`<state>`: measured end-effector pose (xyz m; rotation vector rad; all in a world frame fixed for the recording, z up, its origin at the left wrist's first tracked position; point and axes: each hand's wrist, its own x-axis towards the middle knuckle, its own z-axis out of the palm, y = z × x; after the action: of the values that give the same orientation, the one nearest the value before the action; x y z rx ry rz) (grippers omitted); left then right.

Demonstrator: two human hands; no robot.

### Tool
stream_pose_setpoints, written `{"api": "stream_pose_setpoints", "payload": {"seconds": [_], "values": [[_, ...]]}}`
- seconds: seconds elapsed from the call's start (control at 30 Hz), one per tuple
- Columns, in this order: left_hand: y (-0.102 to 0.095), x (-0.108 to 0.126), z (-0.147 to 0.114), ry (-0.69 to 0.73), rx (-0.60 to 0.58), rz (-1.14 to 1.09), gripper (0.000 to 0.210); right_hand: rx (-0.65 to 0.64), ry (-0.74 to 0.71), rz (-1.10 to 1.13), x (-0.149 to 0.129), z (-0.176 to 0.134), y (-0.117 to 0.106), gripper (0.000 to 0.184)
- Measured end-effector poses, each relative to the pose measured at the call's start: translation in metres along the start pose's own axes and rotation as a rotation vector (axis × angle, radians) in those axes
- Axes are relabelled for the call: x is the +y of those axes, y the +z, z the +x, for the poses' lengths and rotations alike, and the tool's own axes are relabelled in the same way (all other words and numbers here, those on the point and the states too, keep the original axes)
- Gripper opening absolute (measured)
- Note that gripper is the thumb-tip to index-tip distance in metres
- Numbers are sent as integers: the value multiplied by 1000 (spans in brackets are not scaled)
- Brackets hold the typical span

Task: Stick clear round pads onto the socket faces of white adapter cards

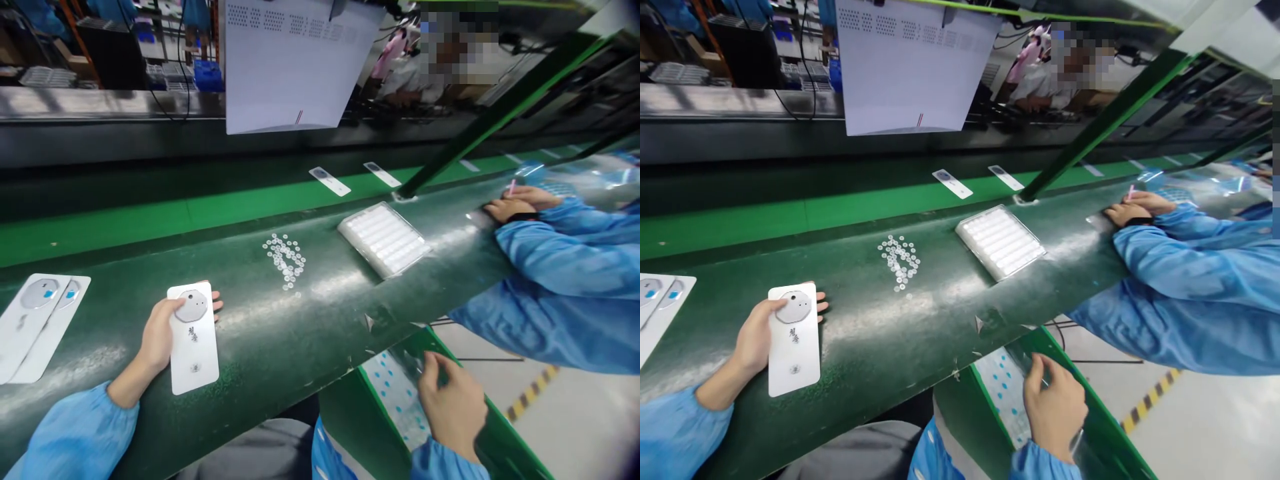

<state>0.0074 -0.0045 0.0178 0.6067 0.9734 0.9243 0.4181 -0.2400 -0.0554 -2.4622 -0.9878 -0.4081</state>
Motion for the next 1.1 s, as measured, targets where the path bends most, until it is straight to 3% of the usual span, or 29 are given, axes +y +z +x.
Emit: {"api": "stream_pose_setpoints", "payload": {"seconds": [0.07, 0.13, 0.2, 0.27, 0.33, 0.53, 0.73, 0.9, 1.1], "values": [[0, 0, 0, 3, -4, -1, 50, 31, -171, 244, -51, 12, -5, 43], [-1, 0, 0, 10, -10, 4, 48, -92, -343, 464, -106, 23, -3, 35], [-1, 0, 0, 21, -20, 11, 46, -252, -426, 579, -154, 30, 6, 37], [-2, -1, 0, 29, -32, 10, 44, -358, -443, 582, -184, 34, 20, 45], [-2, -3, 1, 33, -44, -4, 44, -392, -436, 534, -197, 36, 33, 52], [-5, -8, 3, 51, -91, -27, 48, -407, -501, 502, -192, 41, 44, 58], [-4, -6, 1, 127, -114, 35, 64, -422, -597, 438, -195, 38, 36, 45], [-2, -6, 0, 124, -105, 51, 61, -388, -861, 522, -167, -4, 9, 23], [-2, -10, 0, 236, 60, 128, 76, -487, -1122, 663, -130, -51, -18, 35]]}}
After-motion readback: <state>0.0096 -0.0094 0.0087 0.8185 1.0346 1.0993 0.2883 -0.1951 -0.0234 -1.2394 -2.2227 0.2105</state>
